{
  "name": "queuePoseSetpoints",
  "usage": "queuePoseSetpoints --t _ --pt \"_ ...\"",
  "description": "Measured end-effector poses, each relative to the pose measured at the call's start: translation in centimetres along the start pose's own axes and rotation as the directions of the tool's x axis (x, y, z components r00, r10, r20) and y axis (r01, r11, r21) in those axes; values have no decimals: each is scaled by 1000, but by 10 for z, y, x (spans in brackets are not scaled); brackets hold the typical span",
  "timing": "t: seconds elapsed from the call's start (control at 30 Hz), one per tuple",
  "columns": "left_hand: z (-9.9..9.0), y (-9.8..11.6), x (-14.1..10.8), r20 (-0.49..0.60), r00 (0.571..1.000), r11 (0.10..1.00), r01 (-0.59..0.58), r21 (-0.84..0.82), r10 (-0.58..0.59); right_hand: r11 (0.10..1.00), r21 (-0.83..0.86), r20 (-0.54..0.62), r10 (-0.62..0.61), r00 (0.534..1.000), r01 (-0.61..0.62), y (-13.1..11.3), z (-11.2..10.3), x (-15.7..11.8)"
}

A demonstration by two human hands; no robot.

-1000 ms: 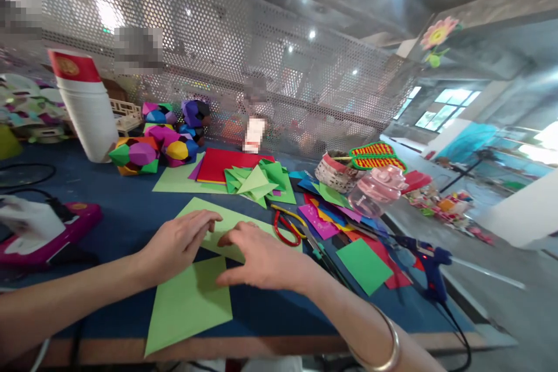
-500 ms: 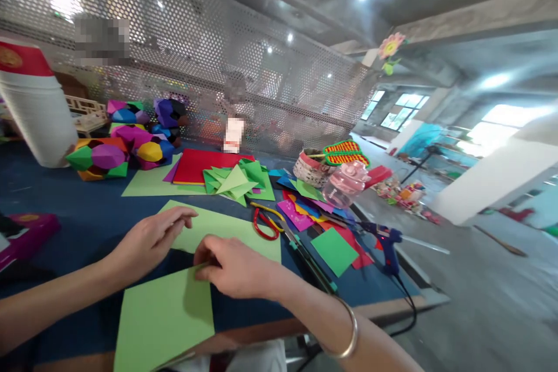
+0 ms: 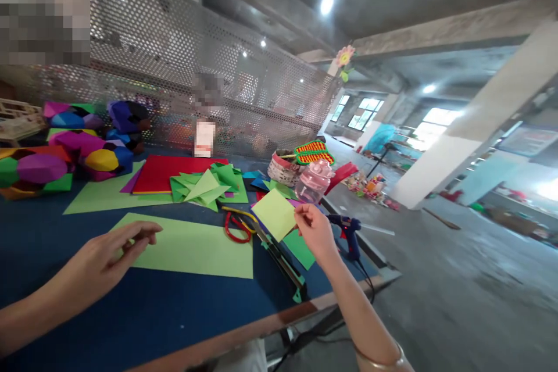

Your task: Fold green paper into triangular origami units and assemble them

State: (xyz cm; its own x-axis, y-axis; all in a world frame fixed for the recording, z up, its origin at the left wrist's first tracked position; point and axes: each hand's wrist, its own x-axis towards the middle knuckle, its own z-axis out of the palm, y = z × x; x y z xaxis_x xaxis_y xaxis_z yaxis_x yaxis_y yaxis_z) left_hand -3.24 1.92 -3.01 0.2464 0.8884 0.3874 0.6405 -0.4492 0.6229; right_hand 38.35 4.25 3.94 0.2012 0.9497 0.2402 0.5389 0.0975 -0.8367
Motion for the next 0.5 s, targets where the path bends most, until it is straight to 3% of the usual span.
queuePoseSetpoints --t 0.2,0.5 --pt "3 -7 -1 18 1000 1000 7 -16 -6 987 61 -91 156 984 -151 36 -7 45" --pt "5 -10 -2 40 999 999 -37 30 36 969 23 -49 247 968 -246 48 13 90"
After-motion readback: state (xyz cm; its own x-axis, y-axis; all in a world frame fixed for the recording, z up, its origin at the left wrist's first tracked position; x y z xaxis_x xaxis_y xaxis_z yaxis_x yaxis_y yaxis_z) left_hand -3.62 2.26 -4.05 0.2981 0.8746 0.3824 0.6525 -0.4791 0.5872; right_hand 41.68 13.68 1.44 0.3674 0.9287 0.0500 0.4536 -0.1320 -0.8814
